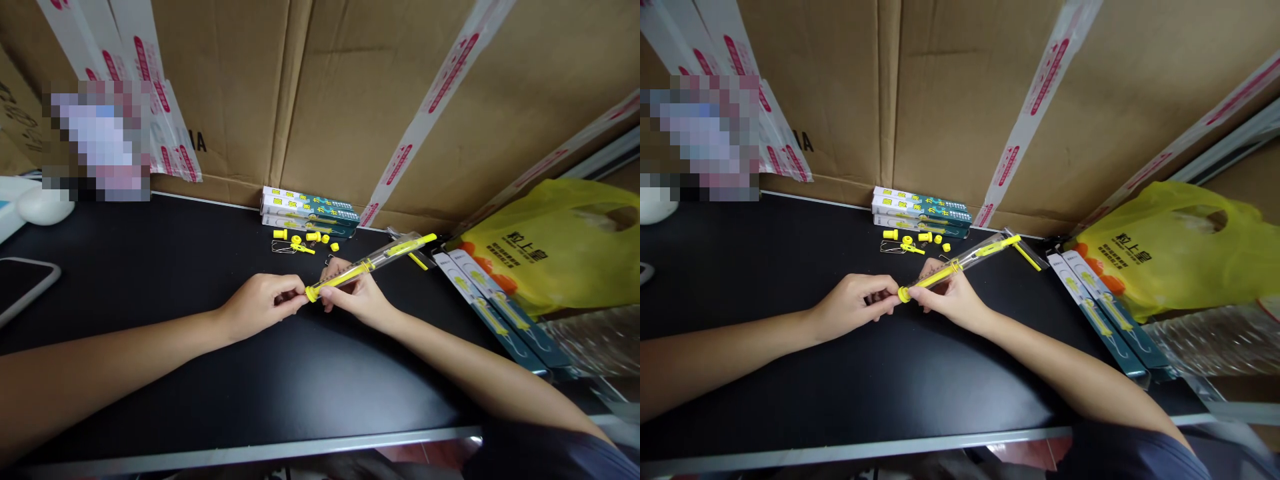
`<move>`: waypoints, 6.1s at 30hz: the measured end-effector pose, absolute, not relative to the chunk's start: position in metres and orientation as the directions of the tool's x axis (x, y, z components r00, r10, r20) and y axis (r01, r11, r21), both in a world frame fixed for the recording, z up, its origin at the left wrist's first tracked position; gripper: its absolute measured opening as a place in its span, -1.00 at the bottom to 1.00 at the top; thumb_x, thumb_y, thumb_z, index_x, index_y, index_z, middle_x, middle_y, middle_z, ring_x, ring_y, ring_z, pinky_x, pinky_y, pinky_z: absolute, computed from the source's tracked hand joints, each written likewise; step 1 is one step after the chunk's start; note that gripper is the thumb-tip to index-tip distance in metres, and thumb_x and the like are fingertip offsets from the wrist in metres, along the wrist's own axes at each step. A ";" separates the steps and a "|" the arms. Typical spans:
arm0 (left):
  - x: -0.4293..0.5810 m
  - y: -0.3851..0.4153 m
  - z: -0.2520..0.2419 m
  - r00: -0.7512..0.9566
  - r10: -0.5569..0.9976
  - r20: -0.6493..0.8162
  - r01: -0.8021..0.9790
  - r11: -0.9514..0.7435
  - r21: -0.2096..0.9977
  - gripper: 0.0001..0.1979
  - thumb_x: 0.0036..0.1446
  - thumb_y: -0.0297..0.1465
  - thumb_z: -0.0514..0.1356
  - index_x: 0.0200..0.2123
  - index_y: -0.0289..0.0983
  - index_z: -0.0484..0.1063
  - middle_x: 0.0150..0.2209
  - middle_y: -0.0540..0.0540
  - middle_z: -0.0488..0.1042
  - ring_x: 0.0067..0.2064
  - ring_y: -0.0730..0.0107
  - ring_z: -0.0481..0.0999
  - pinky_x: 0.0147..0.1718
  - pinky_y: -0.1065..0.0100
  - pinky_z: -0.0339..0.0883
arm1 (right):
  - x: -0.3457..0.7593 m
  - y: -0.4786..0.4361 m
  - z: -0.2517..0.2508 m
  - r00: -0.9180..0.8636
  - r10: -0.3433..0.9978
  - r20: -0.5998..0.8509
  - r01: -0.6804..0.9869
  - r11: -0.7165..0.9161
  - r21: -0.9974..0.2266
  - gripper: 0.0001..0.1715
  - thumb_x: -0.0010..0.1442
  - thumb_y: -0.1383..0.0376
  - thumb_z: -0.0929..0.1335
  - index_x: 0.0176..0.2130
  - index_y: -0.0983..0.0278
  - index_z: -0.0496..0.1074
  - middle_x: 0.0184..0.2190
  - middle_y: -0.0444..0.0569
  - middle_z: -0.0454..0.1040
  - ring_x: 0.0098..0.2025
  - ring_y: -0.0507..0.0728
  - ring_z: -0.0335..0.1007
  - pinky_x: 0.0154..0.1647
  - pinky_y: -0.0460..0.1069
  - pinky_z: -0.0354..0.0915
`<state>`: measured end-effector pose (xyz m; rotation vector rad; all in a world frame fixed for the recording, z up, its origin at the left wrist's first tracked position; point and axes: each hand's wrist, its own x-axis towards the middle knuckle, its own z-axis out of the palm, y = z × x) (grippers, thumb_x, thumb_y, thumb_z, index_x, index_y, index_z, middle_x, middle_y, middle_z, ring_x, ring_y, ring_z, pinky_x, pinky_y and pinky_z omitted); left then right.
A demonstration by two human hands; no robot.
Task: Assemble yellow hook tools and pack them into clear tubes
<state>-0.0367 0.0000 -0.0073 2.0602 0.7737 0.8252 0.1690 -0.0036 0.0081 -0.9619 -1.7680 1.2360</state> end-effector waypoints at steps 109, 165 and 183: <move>-0.037 0.014 -0.015 0.287 0.943 0.168 0.087 -0.200 0.976 -0.66 0.21 -0.11 0.09 -0.45 -0.24 0.22 -0.61 0.13 0.10 -0.56 0.53 0.13 -0.54 0.43 0.08 | 0.203 0.075 -0.013 -0.537 0.769 0.347 0.837 0.537 0.105 -0.78 0.26 0.34 0.25 -0.19 0.33 0.47 -0.19 0.15 0.45 -0.14 0.28 0.30 -0.13 0.14 0.25; -0.037 0.008 -0.006 0.299 0.921 0.249 0.299 -0.338 0.892 -0.69 0.20 -0.23 0.11 -0.51 -0.27 0.19 -0.56 0.12 0.06 -0.51 0.54 0.06 -0.53 0.43 -0.05 | 0.248 0.009 0.027 -0.194 0.976 0.101 -0.092 0.084 -0.992 -0.77 -0.02 0.38 0.51 -0.34 0.25 0.43 -0.35 -0.15 0.43 -0.39 -0.06 0.38 -0.46 -0.19 0.46; -0.037 0.008 -0.006 0.321 0.916 0.242 0.325 -0.346 0.880 -0.69 0.19 -0.25 0.12 -0.53 -0.26 0.17 -0.56 0.12 0.06 -0.51 0.54 0.06 -0.52 0.43 -0.04 | 0.230 0.000 0.018 -0.187 0.969 0.160 -0.009 0.161 -0.987 -0.73 -0.05 0.32 0.52 -0.34 0.27 0.40 -0.35 -0.11 0.40 -0.37 0.00 0.36 -0.49 -0.12 0.44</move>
